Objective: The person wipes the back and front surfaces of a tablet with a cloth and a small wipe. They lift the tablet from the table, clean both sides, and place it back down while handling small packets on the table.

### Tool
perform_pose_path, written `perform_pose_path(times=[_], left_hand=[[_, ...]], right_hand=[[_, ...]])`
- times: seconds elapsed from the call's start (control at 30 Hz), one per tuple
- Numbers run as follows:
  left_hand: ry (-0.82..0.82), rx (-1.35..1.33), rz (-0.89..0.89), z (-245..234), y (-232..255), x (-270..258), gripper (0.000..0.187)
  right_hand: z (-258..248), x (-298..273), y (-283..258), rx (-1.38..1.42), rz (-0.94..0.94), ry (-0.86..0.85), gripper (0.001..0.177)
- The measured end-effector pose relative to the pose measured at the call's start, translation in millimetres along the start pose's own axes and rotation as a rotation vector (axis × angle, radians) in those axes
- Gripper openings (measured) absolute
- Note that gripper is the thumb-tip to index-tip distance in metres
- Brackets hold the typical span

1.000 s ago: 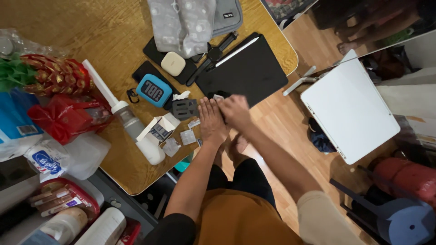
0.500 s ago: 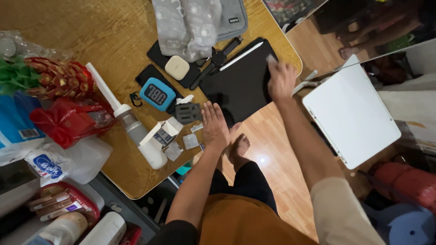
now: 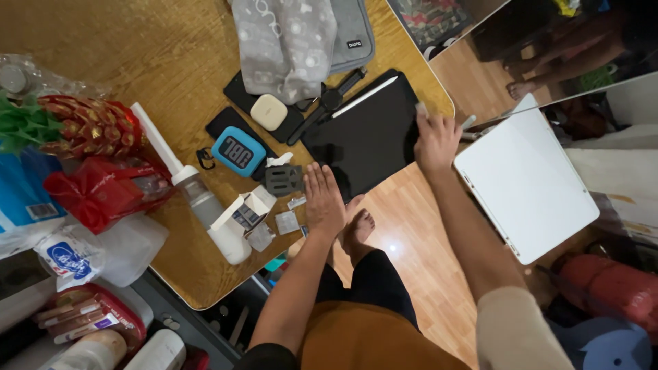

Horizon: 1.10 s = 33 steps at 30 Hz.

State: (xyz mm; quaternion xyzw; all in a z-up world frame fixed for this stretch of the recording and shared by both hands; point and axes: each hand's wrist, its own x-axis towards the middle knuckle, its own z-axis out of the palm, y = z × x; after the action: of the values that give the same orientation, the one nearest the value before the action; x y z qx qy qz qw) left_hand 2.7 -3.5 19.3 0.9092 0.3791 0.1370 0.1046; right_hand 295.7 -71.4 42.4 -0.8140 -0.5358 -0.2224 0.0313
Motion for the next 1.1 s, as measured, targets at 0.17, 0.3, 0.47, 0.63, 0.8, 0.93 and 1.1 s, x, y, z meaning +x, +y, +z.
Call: perform_pose_path(times=[0.17, 0.3, 0.47, 0.63, 0.8, 0.93, 1.1], left_hand=[[0.004, -0.023, -0.007, 0.7, 1.2, 0.5, 0.121], [0.021, 0.007, -0.011, 3.2, 1.3, -0.3, 0.12], [0.046, 0.02, 0.004, 9.0, -1.5, -1.8, 0.123], [0.04, 0.009, 0.003, 4.0, 0.6, -1.4, 0.121], [0.032, 0.109, -0.01, 8.7, 0.2, 0.9, 0.127], [0.014, 0.08, -0.013, 6.4, 2.2, -1.7, 0.124], [0.027, 0.065, 0.0, 3.6, 0.4, 0.3, 0.123]], right_hand=[[2.0, 6.8, -57.2, 0.021, 0.043, 0.075, 0.05], [26.6, 12.4, -118.6, 0.342, -0.106, 0.078, 0.042], [31.3, 49.7, -36.0, 0.346, -0.231, -0.021, 0.037], [32.5, 50.0, 2.7, 0.149, -0.084, -0.062, 0.036], [31.4, 3.4, -4.0, -0.087, 0.067, 0.023, 0.048], [40.3, -34.7, -31.4, -0.047, 0.107, -0.013, 0.048], [14.4, -34.4, -125.5, 0.223, 0.051, -0.089, 0.059]])
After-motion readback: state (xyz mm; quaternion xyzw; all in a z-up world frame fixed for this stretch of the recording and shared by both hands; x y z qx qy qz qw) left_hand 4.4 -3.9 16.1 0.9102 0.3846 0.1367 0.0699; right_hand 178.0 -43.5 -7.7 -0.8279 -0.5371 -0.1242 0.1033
